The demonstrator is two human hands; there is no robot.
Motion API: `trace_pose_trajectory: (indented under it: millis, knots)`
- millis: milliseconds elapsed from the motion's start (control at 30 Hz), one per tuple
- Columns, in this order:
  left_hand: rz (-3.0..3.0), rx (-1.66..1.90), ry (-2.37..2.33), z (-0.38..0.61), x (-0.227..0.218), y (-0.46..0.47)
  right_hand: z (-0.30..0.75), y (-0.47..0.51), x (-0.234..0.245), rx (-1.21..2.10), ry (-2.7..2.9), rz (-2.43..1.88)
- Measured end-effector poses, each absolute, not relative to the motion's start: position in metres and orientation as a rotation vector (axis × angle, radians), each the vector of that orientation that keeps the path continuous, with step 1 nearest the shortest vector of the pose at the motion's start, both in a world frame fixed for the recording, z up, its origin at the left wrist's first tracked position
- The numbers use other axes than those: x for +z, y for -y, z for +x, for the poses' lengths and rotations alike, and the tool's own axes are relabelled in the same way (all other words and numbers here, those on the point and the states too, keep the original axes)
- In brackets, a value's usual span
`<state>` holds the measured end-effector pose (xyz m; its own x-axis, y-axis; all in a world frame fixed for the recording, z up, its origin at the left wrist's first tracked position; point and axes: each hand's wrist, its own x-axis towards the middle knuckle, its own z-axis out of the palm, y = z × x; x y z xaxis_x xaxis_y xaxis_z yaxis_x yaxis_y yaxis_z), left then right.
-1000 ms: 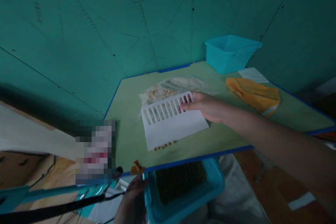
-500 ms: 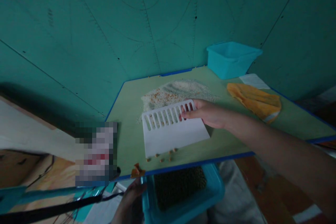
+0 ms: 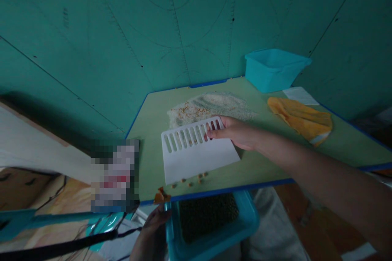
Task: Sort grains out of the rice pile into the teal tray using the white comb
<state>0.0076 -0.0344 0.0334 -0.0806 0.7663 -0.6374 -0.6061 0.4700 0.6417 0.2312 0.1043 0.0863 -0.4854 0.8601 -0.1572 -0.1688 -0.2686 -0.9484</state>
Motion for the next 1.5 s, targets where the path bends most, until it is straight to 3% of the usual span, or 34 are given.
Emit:
trace_pose_trajectory:
  millis: [1500]
  knots:
    - [0.150,1.082,-1.059,0.0002,0.0275,0.0370,0.2376,-0.0970,0.0868,1.951,1.261,-0.878]
